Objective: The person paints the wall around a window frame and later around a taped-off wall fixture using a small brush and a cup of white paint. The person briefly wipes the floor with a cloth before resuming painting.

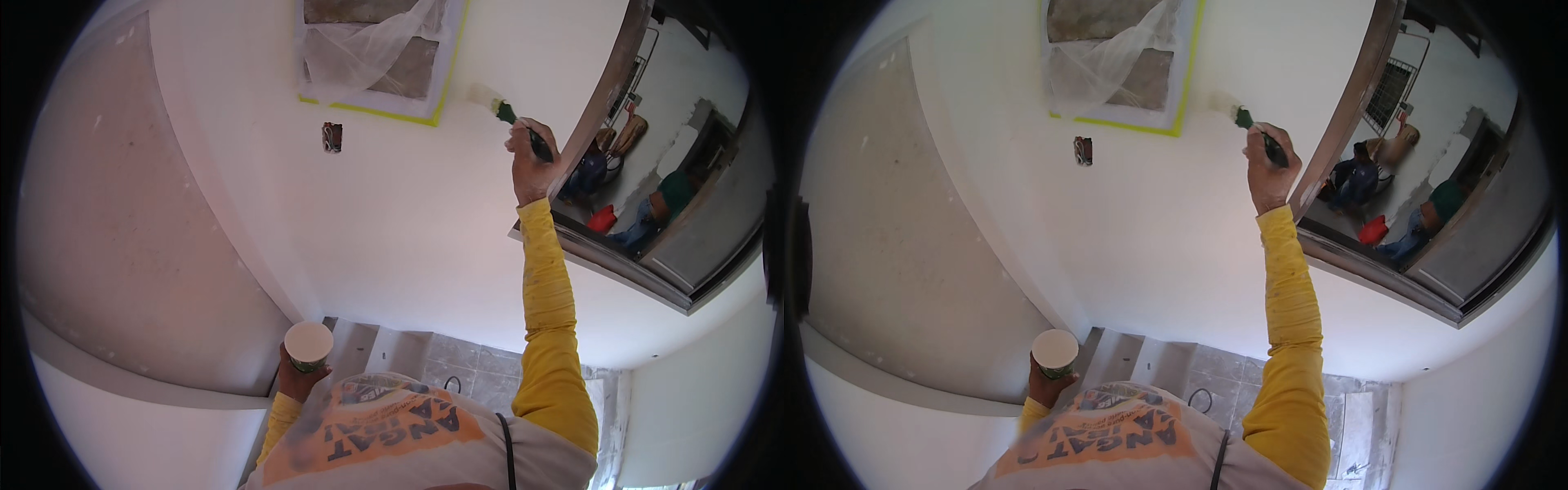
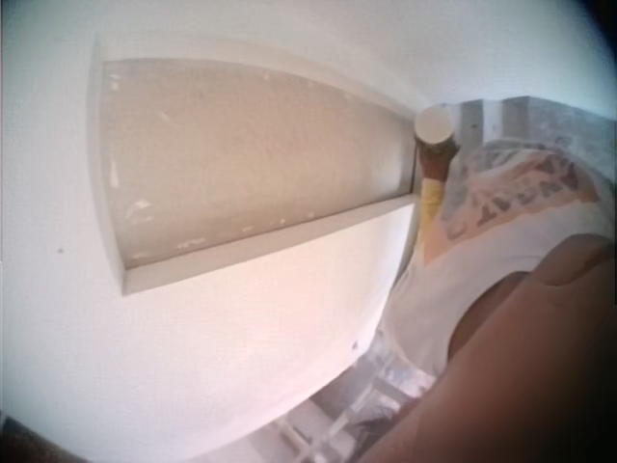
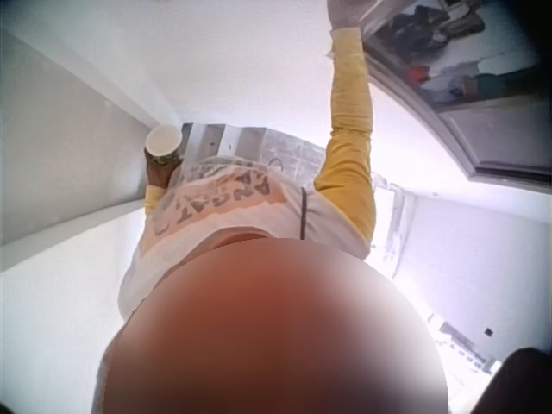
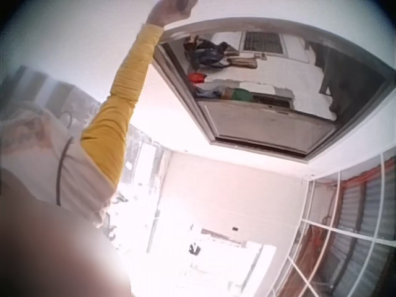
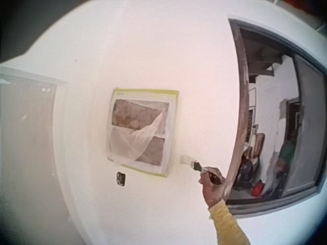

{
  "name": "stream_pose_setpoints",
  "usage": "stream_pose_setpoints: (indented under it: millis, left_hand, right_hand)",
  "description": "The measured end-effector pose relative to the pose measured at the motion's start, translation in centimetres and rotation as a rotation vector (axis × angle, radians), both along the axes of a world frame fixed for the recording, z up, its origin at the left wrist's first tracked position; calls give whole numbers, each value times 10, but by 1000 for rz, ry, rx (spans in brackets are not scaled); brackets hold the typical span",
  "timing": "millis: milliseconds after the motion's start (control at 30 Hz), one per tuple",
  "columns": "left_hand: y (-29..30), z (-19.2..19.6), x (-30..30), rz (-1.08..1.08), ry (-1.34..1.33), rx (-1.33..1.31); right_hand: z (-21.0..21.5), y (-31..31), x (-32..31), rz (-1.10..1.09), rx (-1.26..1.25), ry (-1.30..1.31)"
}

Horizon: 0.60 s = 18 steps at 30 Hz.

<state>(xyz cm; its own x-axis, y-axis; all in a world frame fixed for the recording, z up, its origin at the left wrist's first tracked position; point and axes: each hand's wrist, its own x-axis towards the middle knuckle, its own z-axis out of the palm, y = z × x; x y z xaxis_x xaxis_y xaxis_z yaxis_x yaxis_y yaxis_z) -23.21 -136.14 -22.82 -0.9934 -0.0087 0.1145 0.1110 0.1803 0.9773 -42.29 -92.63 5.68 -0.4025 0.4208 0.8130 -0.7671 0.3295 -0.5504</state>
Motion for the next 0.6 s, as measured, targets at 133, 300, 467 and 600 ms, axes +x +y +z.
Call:
stream_pose_setpoints:
  millis: [133,300,467,600]
  left_hand:
    - [-1,2,3,-4,-38,57]
    - [-4,8,7,16,-65,44]
    - [-11,6,7,-6,-74,54]
    - [-15,-1,8,41,-49,-15]
  right_hand:
    - [-26,-1,0,36,45,-108]
    - [-54,-7,2,-24,-108,59]
    - [-77,-9,2,-117,-44,-69]
    - [-110,-48,6,-492,415,41]
